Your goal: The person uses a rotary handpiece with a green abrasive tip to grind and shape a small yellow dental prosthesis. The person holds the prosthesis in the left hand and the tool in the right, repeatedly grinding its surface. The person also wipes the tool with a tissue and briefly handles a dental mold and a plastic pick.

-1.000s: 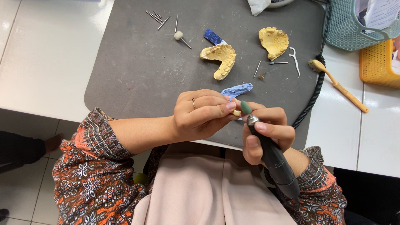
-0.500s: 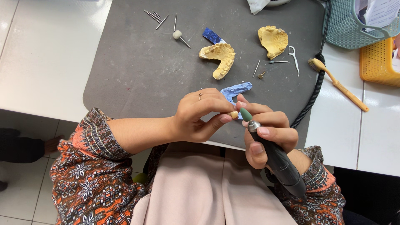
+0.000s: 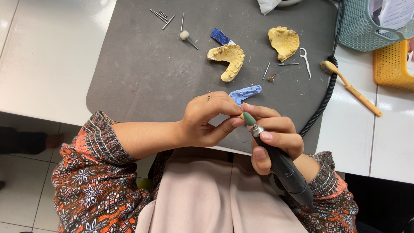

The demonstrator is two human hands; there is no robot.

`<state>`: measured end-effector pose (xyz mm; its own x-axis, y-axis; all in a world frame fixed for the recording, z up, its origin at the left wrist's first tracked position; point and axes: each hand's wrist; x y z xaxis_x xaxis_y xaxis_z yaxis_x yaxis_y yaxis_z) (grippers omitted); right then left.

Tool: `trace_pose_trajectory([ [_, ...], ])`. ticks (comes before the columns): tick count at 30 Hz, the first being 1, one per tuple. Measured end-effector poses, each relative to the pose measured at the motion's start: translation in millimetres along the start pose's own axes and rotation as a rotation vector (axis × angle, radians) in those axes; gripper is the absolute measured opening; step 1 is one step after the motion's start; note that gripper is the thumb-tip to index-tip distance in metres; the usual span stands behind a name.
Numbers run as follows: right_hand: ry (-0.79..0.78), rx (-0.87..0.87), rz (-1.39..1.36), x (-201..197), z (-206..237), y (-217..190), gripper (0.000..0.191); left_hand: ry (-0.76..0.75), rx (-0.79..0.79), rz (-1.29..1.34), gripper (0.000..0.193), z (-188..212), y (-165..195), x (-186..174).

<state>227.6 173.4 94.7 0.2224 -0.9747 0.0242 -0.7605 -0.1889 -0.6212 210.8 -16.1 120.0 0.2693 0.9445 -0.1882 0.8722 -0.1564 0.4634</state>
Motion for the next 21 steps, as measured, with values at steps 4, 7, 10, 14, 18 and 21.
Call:
trace_pose_trajectory([
  [4, 0.031, -0.006, 0.017, 1, 1, 2, 0.025, -0.002, -0.009, 0.029, 0.015, 1, 1, 0],
  [7, 0.023, -0.016, 0.013, 2, 2, 3, 0.025, -0.003, -0.043, 0.046, 0.012, 3, 2, 0],
  [10, 0.114, 0.035, -0.083, 6, 6, 3, 0.027, -0.011, -0.124, 0.113, 0.011, 6, 3, 1],
  [14, 0.158, 0.103, -0.13, 6, 9, 2, 0.027, 0.016, -0.32, 0.382, 0.023, 11, 1, 2],
  [18, 0.143, 0.093, -0.079, 5, 10, 3, 0.026, 0.074, -0.465, 0.627, 0.028, 18, -3, 5],
  [21, 0.144, 0.089, -0.057, 4, 10, 3, 0.025, 0.097, -0.52, 0.696, 0.033, 22, -7, 6],
])
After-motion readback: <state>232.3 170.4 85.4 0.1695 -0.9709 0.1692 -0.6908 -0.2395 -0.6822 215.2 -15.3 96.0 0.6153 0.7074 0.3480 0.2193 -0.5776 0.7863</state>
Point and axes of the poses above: each hand's wrist, its own z-axis away from the middle knuckle, its own x-axis out of the palm, y = z × x, and after that the axes turned 12 degrees about x, right-handed
